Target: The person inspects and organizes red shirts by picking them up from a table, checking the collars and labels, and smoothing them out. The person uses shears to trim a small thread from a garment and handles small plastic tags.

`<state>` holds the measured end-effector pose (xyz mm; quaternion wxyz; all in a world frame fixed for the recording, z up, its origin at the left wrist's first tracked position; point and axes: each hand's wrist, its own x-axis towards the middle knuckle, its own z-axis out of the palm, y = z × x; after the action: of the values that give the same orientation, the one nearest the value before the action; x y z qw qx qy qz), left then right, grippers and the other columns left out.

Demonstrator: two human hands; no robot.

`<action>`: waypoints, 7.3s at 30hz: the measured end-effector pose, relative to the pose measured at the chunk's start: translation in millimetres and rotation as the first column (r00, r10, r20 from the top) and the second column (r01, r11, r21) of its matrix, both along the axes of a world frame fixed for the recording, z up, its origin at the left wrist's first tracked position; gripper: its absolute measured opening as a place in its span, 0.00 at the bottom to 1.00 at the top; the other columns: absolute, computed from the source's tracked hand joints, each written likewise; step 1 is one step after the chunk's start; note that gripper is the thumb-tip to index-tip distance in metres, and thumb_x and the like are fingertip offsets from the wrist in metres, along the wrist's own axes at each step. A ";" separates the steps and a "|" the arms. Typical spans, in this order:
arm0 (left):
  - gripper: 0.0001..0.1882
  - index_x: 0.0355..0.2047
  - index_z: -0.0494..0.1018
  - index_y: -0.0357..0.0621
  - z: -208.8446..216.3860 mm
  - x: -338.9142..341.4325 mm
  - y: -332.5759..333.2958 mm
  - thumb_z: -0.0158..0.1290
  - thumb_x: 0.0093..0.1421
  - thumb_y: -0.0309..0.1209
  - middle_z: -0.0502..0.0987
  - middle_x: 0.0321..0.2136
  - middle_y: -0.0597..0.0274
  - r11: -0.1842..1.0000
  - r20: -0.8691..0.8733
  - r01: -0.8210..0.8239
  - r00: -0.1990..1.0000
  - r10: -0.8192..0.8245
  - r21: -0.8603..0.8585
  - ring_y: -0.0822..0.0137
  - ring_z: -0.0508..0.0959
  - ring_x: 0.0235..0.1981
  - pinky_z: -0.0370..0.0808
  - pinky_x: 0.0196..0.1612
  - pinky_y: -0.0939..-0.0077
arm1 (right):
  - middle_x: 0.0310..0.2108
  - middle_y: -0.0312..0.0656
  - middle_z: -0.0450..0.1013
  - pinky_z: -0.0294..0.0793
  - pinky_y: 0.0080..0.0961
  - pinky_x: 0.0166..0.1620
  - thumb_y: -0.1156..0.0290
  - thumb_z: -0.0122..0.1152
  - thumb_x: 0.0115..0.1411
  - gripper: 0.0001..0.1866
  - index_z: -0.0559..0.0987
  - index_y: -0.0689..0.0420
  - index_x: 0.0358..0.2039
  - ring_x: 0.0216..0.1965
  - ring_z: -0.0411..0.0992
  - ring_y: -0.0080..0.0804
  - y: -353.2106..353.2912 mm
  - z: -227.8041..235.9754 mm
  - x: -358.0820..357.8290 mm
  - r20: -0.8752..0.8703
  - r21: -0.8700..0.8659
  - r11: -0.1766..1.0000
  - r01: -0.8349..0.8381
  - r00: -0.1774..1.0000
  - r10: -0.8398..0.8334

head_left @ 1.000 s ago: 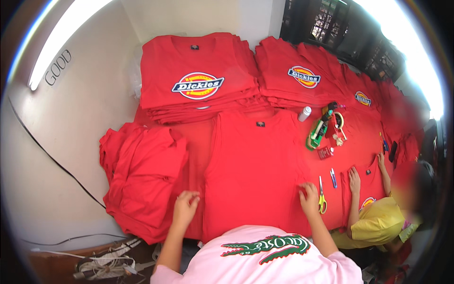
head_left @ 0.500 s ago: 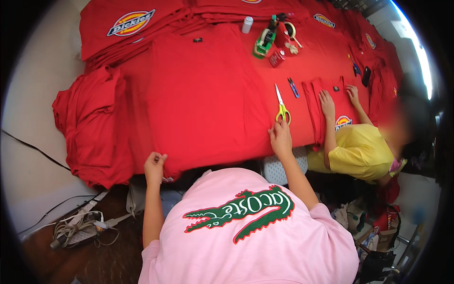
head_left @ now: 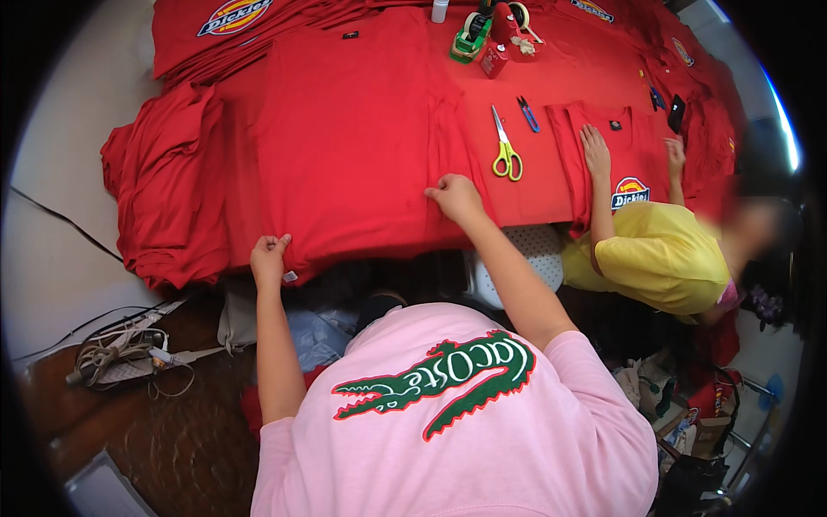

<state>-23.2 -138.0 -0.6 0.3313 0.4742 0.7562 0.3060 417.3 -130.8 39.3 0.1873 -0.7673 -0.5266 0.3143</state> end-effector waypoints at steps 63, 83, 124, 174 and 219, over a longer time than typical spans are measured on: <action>0.30 0.64 0.68 0.36 70.8 83.1 292.0 0.49 0.74 0.48 0.74 0.62 0.50 0.954 0.947 0.223 0.291 0.133 -0.202 0.55 0.73 0.64 0.69 0.68 0.56 | 0.21 0.31 0.73 0.66 0.22 0.29 0.71 0.77 0.55 0.10 0.86 0.63 0.34 0.23 0.65 0.17 175.0 20.8 90.4 -0.365 0.312 0.790 0.527 0.835 -0.413; 0.31 0.68 0.61 0.29 205.3 57.7 138.3 0.40 0.78 0.46 0.68 0.66 0.40 0.952 0.979 0.249 0.056 -0.196 0.177 0.52 0.67 0.69 0.60 0.73 0.55 | 0.18 0.22 0.63 0.52 0.16 0.23 0.72 0.71 0.62 0.08 0.82 0.58 0.39 0.17 0.56 0.11 41.1 167.3 105.7 -0.839 0.195 0.872 0.450 0.537 -0.090; 0.13 0.46 0.80 0.36 61.7 35.9 -38.1 0.63 0.66 0.32 0.83 0.35 0.65 0.930 0.660 0.292 0.748 -0.076 -0.224 0.76 0.80 0.38 0.75 0.44 0.80 | 0.26 0.27 0.64 0.63 0.19 0.33 0.70 0.79 0.54 0.18 0.79 0.59 0.41 0.29 0.60 0.17 -42.4 24.4 53.4 -0.352 0.180 0.976 0.120 0.935 -0.050; 0.15 0.48 0.81 0.35 11.3 9.9 -9.5 0.51 0.73 0.34 0.83 0.44 0.61 0.990 0.601 -0.121 0.786 0.142 -0.076 0.72 0.78 0.49 0.70 0.59 0.77 | 0.40 0.35 0.81 0.66 0.15 0.34 0.76 0.55 0.70 0.12 0.83 0.60 0.49 0.29 0.67 0.14 63.2 28.3 67.4 -0.508 0.132 0.958 0.255 0.847 -0.155; 0.13 0.45 0.78 0.36 19.0 81.2 110.8 0.63 0.62 0.27 0.80 0.44 0.58 0.959 0.117 0.212 0.964 -0.237 0.190 0.68 0.79 0.44 0.76 0.48 0.73 | 0.36 0.40 0.79 0.78 0.28 0.41 0.72 0.74 0.57 0.12 0.81 0.57 0.40 0.33 0.78 0.31 -92.5 -3.6 43.5 -0.265 0.278 0.960 0.018 0.963 0.059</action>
<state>58.0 -27.2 18.4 0.3725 0.5620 0.6424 0.3642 460.8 -223.3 35.6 0.3598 -0.6778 -0.5430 0.3410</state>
